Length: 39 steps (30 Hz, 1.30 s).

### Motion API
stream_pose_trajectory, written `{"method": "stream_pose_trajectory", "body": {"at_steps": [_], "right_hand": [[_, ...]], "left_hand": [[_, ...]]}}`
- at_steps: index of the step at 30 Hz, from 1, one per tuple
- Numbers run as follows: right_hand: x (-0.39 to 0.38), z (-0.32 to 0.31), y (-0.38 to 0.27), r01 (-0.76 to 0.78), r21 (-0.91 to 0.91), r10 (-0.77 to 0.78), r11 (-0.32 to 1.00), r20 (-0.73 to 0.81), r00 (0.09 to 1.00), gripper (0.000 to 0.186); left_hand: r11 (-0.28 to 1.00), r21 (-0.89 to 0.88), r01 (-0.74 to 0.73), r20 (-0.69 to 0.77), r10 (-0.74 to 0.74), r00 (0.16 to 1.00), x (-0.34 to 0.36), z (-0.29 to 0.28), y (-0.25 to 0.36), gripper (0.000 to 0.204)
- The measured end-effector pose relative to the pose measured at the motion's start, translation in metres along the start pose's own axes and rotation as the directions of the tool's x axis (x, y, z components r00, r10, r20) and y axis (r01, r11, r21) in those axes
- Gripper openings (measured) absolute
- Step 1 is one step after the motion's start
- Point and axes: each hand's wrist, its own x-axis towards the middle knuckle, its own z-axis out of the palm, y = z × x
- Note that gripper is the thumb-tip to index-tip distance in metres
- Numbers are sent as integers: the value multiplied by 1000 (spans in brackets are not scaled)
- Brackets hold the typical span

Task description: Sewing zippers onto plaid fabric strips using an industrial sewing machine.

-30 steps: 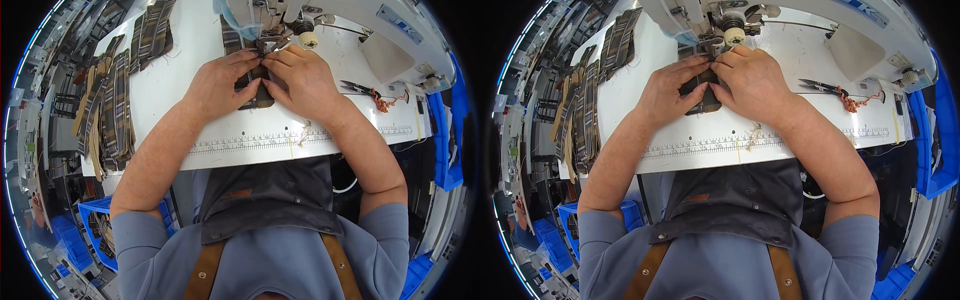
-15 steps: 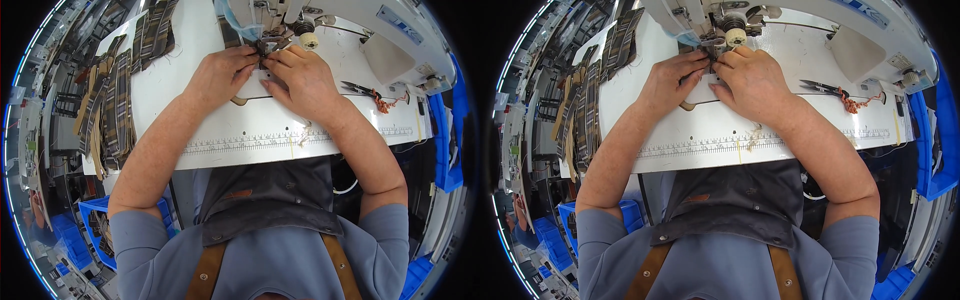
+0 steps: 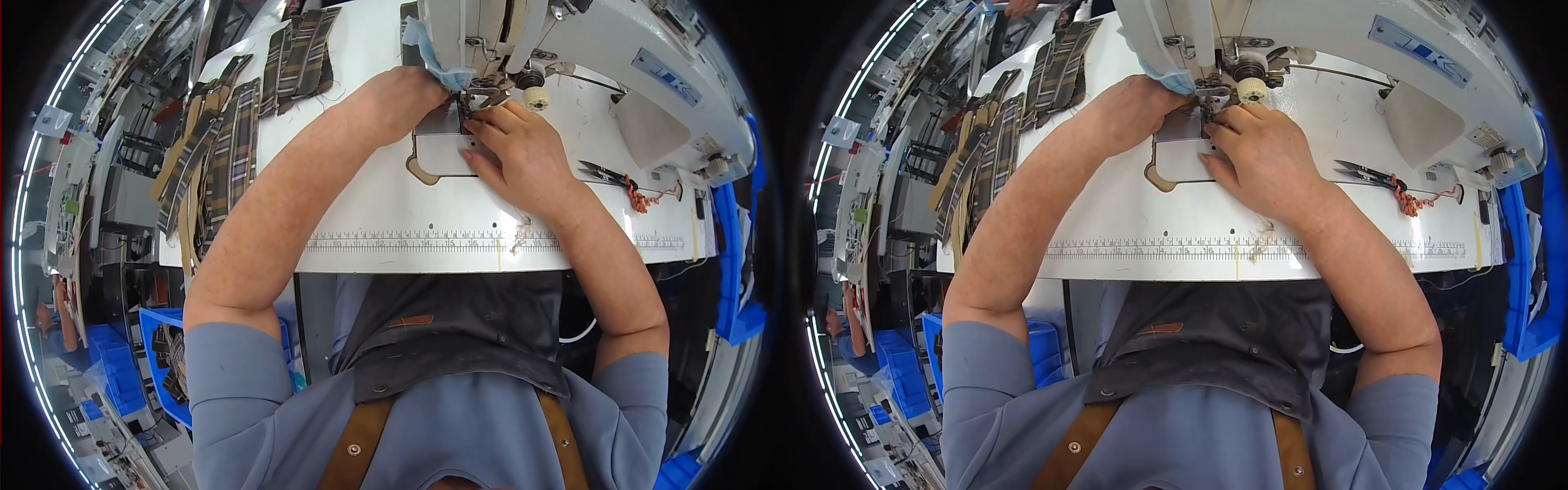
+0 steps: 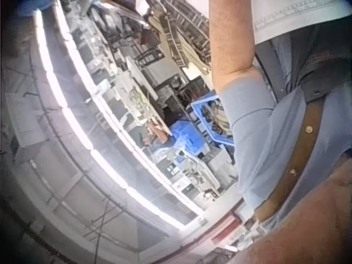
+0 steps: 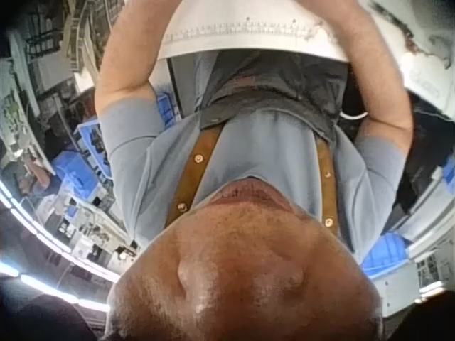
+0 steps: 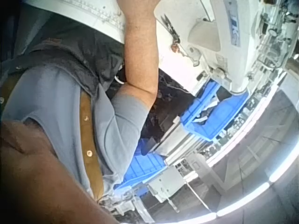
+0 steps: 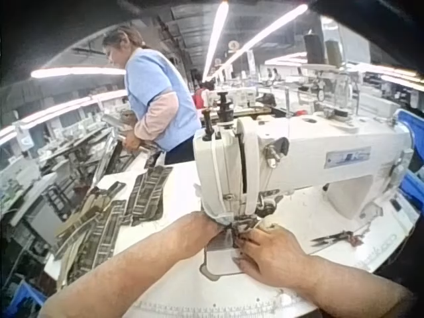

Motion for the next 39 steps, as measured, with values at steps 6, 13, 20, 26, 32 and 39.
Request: {"method": "stream_pose_trajectory", "body": {"at_steps": [6, 13, 20, 26, 32, 39], "right_hand": [[0, 3, 1, 11, -8, -11, 1000, -3, 1000, 31], [-4, 5, 1, 13, -13, -13, 1000, 4, 1000, 29], [-5, 5, 4, 35, -12, -35, 999, -2, 999, 29], [-3, 8, 2, 53, 6, -53, 999, -23, 998, 29], [-4, 9, 3, 56, 4, -56, 998, -32, 998, 28], [-6, 9, 6, 85, 13, -84, 996, -54, 995, 26]], "left_hand": [[996, 90, -2, -101, 11, 995, -15, 4, -12, 29], [918, -398, -5, -388, -163, 907, -83, 3, 0, 21], [695, -240, 678, -130, -715, 687, -102, -5, 10, 77], [504, -663, 554, 14, -731, 682, -125, 7, -24, 56], [540, -837, -87, -535, -777, 330, -179, -69, -45, 47], [477, -847, -237, -495, -542, 679, -202, -186, 15, 56]]}}
